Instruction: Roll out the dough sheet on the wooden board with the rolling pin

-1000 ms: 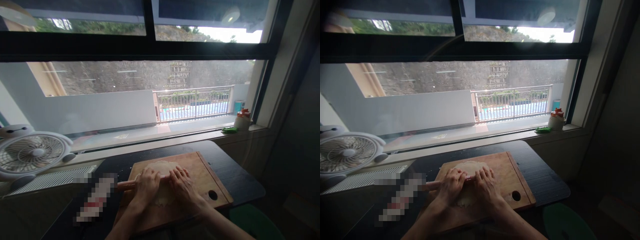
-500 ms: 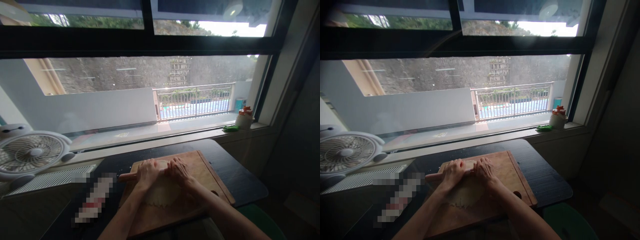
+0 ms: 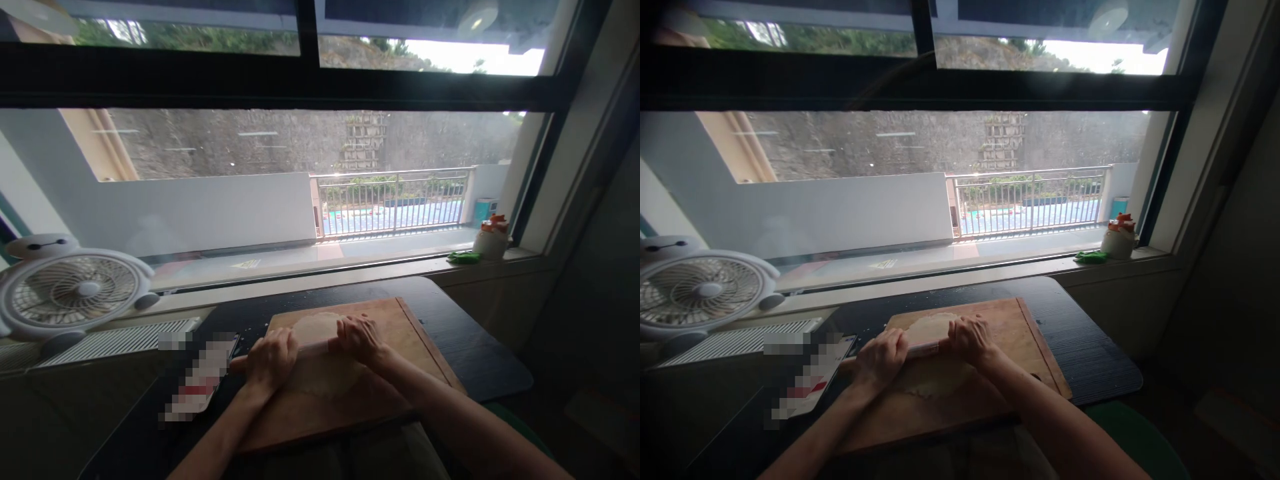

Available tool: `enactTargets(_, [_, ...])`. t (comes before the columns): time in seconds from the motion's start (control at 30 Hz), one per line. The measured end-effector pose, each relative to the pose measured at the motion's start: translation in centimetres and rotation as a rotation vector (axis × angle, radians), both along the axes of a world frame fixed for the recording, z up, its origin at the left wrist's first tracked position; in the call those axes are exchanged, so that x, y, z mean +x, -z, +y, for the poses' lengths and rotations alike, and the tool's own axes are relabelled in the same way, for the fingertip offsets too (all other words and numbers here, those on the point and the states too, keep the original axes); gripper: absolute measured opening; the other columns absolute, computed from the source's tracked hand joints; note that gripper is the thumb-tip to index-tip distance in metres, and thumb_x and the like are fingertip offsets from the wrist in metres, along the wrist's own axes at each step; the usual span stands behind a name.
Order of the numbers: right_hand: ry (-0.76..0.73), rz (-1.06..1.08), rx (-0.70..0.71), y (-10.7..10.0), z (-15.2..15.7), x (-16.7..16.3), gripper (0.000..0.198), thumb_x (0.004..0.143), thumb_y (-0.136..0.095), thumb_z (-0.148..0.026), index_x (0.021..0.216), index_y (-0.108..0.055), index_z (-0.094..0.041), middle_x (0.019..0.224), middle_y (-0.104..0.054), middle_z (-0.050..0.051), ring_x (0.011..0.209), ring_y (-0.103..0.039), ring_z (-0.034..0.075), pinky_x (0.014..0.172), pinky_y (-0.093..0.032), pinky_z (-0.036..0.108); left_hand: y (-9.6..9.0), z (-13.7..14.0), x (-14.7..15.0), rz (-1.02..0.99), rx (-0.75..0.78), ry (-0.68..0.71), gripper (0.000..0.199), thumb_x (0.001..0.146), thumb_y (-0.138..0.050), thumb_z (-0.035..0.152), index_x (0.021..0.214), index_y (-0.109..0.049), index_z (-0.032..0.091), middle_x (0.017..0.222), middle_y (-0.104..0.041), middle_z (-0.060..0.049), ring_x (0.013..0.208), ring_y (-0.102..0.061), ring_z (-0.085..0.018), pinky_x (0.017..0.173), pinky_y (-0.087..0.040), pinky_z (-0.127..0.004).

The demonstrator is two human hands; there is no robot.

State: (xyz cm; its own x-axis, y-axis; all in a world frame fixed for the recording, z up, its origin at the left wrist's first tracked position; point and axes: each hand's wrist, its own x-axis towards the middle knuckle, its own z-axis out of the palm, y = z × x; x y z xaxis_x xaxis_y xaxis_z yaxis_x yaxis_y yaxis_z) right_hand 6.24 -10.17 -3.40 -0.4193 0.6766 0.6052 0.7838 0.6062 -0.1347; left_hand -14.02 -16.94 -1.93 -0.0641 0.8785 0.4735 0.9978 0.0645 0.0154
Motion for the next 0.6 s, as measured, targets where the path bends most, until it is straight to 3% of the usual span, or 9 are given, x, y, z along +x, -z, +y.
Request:
enactTargets(0.17, [0.027,0.010,-0.003,-0.5,2.4,-1.6,0.032,0.090,-0.033,-0.026,0.069,-0.057,-0.018,0.070,-0.062,0.002,0.065,-0.053,0.012,0.064,-0.027,0.025,-0.6,2.3,-0.5,-0.101,-0.113,-0.105,0.038,0.088,-0.026,0.036,0.078,-0.059,0.019,0.085,-0.066,-0.005,0.080,-0.060,-0.020,0.066,-0.039,-0.030])
enactTargets(0.27, [0.034,0.008,0.000,-0.3,2.4,-1.8,0.029,0.090,-0.034,-0.025,0.071,-0.055,-0.018,0.071,-0.061,0.002,0.065,-0.052,0.012,0.063,-0.027,0.025,-0.7,2.6,-0.6,-0.107,-0.100,-0.101,0.037,0.088,-0.027,0.036,0.082,-0.060,0.019,0.086,-0.066,-0.006,0.081,-0.061,-0.020,0.068,-0.040,-0.029])
enactTargets(0.6, [-0.048,0.027,0.077,0.5,-1.8,1.1,0.023,0.088,-0.036,-0.023,0.070,-0.050,-0.018,0.071,-0.056,0.002,0.067,-0.047,0.012,0.067,-0.028,0.025,-0.1,-1.3,0.9,-0.054,-0.019,0.037,0.034,0.089,-0.024,0.034,0.078,-0.052,0.021,0.079,-0.061,-0.003,0.074,-0.056,-0.017,0.068,-0.038,-0.028])
